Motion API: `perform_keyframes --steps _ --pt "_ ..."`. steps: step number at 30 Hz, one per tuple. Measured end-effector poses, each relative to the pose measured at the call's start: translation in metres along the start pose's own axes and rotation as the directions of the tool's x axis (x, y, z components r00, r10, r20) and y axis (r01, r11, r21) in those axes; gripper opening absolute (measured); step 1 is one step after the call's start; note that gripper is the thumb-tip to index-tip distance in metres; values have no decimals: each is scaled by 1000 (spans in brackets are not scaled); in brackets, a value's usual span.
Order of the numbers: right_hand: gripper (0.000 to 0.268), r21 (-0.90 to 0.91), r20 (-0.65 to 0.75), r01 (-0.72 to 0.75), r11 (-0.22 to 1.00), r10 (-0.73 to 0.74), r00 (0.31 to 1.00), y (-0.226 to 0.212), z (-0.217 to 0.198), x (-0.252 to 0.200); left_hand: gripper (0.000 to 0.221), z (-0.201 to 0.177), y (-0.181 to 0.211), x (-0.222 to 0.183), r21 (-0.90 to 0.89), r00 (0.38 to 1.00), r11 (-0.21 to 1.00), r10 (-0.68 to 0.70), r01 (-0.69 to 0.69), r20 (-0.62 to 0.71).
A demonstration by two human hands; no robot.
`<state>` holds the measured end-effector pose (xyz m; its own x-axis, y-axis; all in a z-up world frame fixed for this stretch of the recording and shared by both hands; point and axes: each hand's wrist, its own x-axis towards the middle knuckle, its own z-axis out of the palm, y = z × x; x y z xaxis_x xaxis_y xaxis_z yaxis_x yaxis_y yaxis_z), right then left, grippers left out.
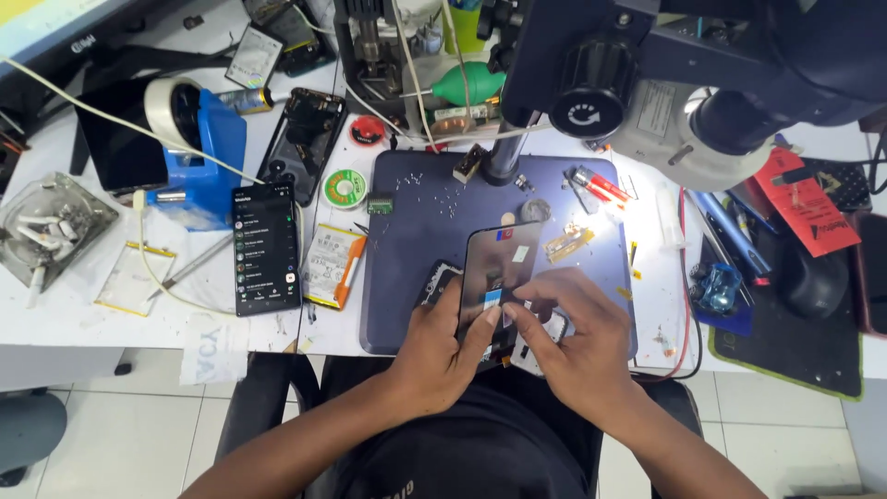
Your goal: Disassembling and repairing a mobile phone at a technician's workbench using specialized tools.
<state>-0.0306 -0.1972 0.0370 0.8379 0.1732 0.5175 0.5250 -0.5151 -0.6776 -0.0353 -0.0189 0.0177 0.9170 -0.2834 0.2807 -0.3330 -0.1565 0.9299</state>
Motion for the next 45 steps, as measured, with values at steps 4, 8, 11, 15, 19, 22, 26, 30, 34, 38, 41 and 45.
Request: perform_keyframes --steps 4,8,11,15,19,22,26,30,34,38,41,45 --pt "9 -13 -39 -13 1000 12 999 -5 1 -5 33 6 -7 -12 96 1000 995 3 -6 31" --pt "9 -15 -78 -25 1000 24 997 -7 0 -5 35 8 -4 -13 105 999 994 -21 18 33" --pt "10 38 -60 -92 995 94 994 -3 0 2 31 7 -12 -7 162 990 977 139 -140 14" --pt "14 98 26 -198 975 197 980 -11 -3 -6 27 16 -18 -19 183 990 973 140 -139 8" --pt "19 121 32 -193 974 190 981 -15 -2 0 27 16 -21 -12 266 973 943 223 -201 -55" --pt "16 163 74 -246 955 237 969 -14 -2 -9 28 21 -31 -20 357 954 902 290 -245 -77" --pt "10 223 144 -278 934 250 957 -17 -5 -16 18 21 -44 -23 439 937 860 335 -262 -99" --pt "10 282 134 -277 919 248 960 -19 -10 -10 30 13 -33 -16 465 927 832 369 -301 -60" --pt "12 366 186 -427 827 384 904 -12 -11 -18 29 13 -29 -22 558 916 769 399 -312 -36" --pt "9 502 331 -653 567 571 751 1 -14 -14 32 6 -16 -13 626 876 673 481 -394 34" --pt "11 690 438 -640 338 508 741 4 -15 -14 31 6 -21 -12 643 867 647 496 -409 52" --pt "16 734 490 -646 208 495 717 3 -15 -10 31 8 -18 -14 627 877 664 476 -407 65"
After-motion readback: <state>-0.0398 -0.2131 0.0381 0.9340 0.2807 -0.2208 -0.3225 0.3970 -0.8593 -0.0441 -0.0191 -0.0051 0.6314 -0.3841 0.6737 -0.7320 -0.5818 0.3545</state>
